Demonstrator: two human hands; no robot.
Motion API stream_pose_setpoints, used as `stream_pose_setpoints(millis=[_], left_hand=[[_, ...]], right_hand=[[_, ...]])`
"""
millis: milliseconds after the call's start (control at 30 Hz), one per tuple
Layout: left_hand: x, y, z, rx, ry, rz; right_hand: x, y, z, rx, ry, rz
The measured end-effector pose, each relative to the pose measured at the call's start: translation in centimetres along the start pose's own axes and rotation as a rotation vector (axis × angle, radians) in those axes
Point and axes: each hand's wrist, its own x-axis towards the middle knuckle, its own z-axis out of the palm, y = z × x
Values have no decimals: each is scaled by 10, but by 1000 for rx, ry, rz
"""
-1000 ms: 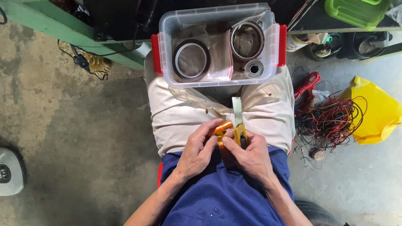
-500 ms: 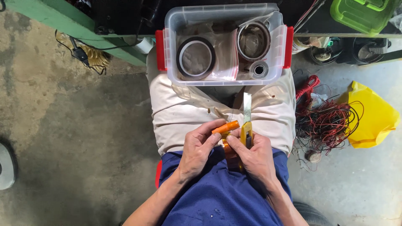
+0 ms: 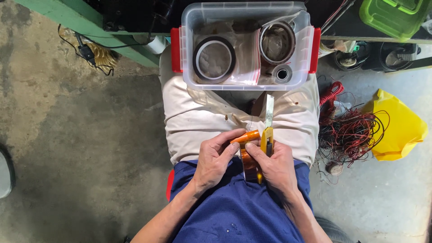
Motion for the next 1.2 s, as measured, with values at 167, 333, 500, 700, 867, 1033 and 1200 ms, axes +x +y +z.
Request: stream_pose_setpoints(millis=[167,333,500,700,867,1033,1200], left_hand=[[0,-1,-2,2,-5,-2],[1,0,-3,-8,-11,-6],[2,6,-2,2,6,-29],[2,9,-1,63,20,-49],[2,10,0,72,22,-47],[1,9,0,78,32,-43],[2,12,0,106,25,-26]], right_hand=[[1,2,0,35,-12,2],[3,-2,1,22,-33,34],[3,2,1,8,-51,42],[6,1,1,-17,-74,12],[9,8,0,10,-63,-1],[11,12,0,1,-65,-16],[10,9,2,16,-47,-18]])
